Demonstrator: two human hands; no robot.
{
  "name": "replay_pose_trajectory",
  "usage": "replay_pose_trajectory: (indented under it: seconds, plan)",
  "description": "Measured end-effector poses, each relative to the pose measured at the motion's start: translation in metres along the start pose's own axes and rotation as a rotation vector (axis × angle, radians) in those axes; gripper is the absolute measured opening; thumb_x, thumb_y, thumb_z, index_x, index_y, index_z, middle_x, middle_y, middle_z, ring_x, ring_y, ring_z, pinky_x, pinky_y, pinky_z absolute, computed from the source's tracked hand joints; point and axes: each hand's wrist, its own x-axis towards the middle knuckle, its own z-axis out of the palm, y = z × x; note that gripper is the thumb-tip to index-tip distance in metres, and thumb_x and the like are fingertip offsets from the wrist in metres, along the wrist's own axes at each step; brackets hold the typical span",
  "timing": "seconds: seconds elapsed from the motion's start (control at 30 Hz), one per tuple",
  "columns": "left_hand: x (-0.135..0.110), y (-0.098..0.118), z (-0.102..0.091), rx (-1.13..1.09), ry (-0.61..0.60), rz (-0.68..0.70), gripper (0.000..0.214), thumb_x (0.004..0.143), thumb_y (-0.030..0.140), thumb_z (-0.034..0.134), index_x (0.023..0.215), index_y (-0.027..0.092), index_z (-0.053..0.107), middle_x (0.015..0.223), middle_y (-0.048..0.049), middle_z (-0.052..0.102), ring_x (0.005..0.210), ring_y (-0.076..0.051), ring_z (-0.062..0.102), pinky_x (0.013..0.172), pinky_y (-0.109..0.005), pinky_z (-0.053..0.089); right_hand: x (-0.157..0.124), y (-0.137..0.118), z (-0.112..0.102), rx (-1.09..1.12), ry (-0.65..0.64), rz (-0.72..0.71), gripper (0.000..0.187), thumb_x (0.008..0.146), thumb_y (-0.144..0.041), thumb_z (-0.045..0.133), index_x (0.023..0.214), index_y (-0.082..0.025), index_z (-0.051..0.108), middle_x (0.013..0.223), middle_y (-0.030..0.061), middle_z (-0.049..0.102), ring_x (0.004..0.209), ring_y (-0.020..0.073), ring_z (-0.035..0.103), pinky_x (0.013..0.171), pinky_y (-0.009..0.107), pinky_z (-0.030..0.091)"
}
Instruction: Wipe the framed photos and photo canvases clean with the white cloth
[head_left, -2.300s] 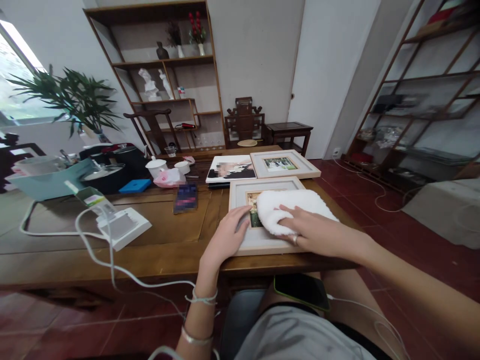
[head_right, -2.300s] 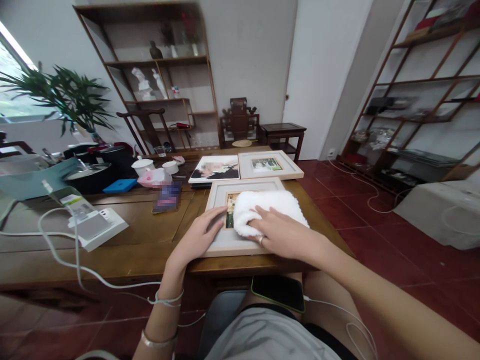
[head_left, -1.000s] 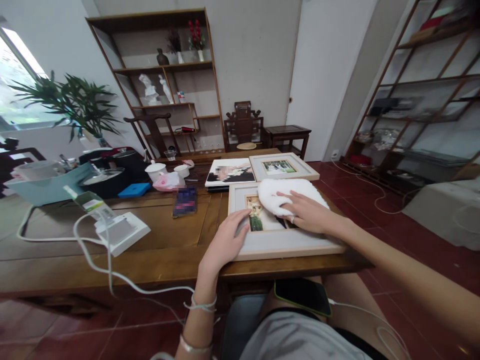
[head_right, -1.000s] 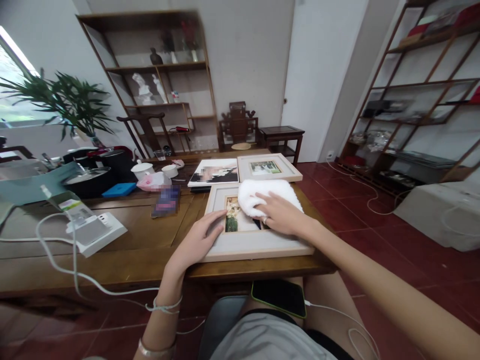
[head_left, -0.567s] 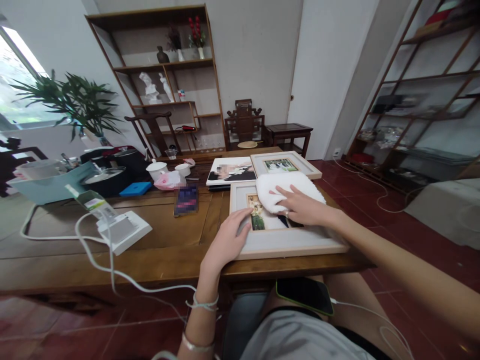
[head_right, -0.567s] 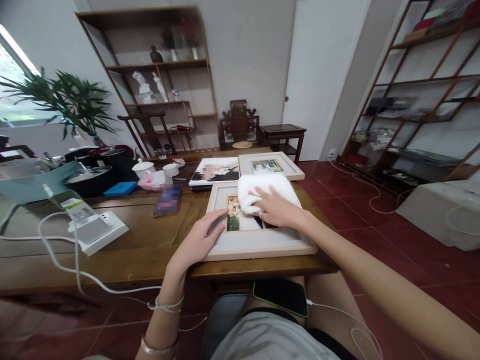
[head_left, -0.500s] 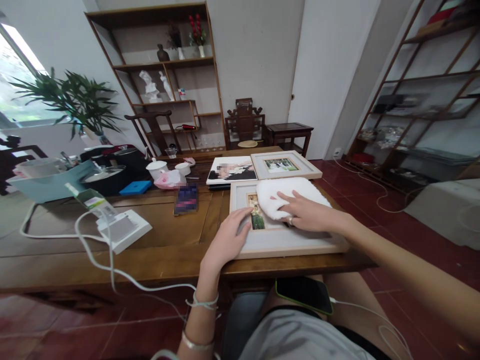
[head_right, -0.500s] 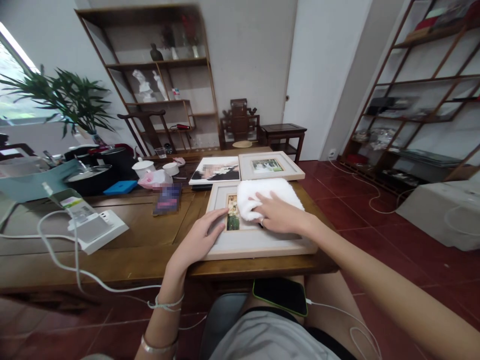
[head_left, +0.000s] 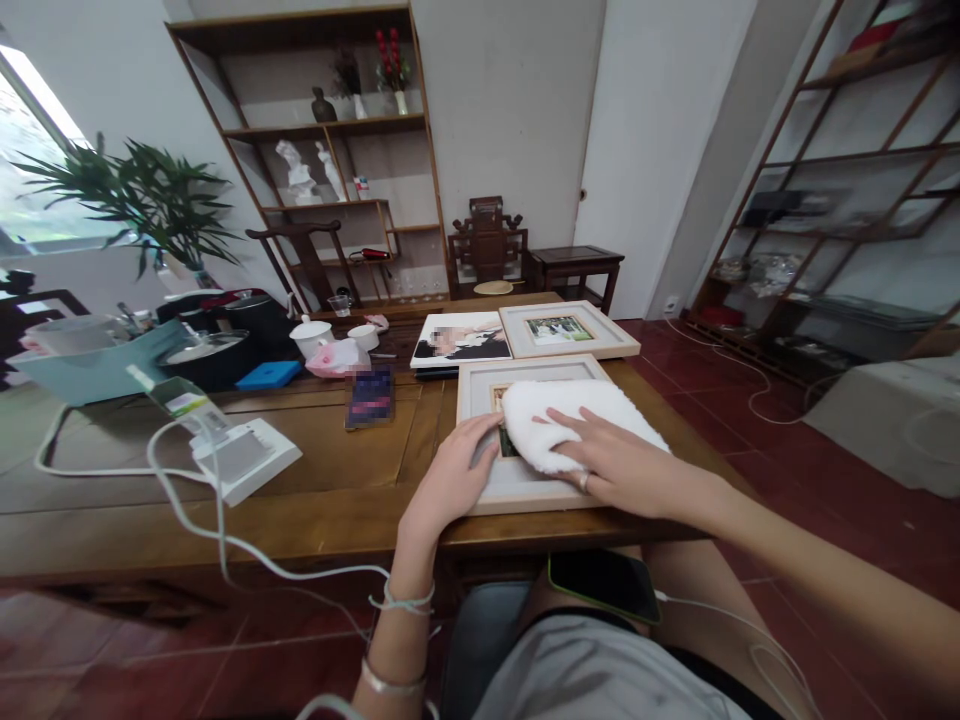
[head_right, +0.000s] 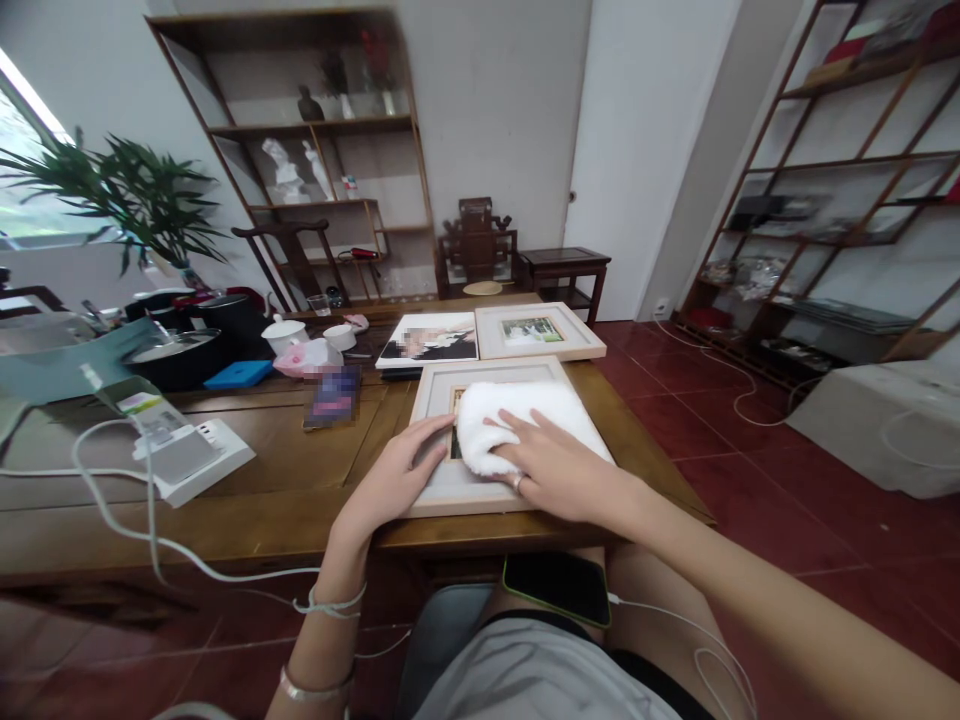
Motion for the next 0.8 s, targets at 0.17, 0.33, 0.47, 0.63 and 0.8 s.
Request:
replay_pose_trajectory:
  seconds: [0.17,0.33,0.47,0.63,0.8]
  plan:
    - [0.000,0.000,0.000,0.011,-0.005,-0.014,0.039,0.088,0.018,0.045,0.126,0.018,0.053,0.134,-0.0086,0.055,0.124,-0.020,0.048,0.109,-0.039,0.034,0.023,0.033,0.013,-0.146,0.114,0.035,0.033,0.087,-0.020,0.043,0.113,-0.013,0.063,0.145,0.0164,0.038,0.139,0.0295,0.019,0.109,0.054,0.022]
    - [0.000,0.000,-0.001,0.012,-0.004,-0.012,0.038,0.088,0.018,0.045,0.125,0.018,0.053,0.133,-0.0082,0.055,0.124,-0.020,0.049,0.109,-0.039,0.034,0.047,0.056,0.014,-0.242,0.136,0.070,0.038,0.084,-0.018,0.046,0.120,-0.012,0.059,0.150,0.0157,0.027,0.139,0.0325,0.017,0.108,0.054,0.022]
    - [0.000,0.001,-0.001,0.008,-0.005,-0.015,0.038,0.088,0.018,0.045,0.125,0.018,0.054,0.133,-0.0084,0.055,0.124,-0.020,0.048,0.109,-0.039,0.034,0.056,0.058,0.009,-0.229,0.090,0.080,0.042,0.084,-0.015,0.046,0.125,-0.012,0.056,0.151,0.0158,0.025,0.140,0.0344,0.014,0.108,0.056,0.019]
    - [0.000,0.001,-0.001,-0.002,-0.002,-0.007,0.038,0.089,0.018,0.045,0.126,0.017,0.054,0.133,-0.0091,0.055,0.124,-0.021,0.049,0.109,-0.039,0.034,0.042,0.037,0.001,-0.109,-0.023,0.021,0.039,0.085,-0.015,0.045,0.120,-0.017,0.061,0.148,0.0157,0.032,0.140,0.0330,0.016,0.107,0.058,0.020]
    - [0.000,0.001,0.000,0.003,0.001,-0.018,0.037,0.089,0.017,0.044,0.124,0.017,0.055,0.132,-0.0091,0.056,0.123,-0.021,0.049,0.108,-0.039,0.035,0.004,-0.004,-0.017,-0.032,-0.117,-0.069,0.033,0.084,-0.012,0.045,0.108,-0.017,0.067,0.135,0.0145,0.051,0.132,0.0312,0.035,0.106,0.049,0.029]
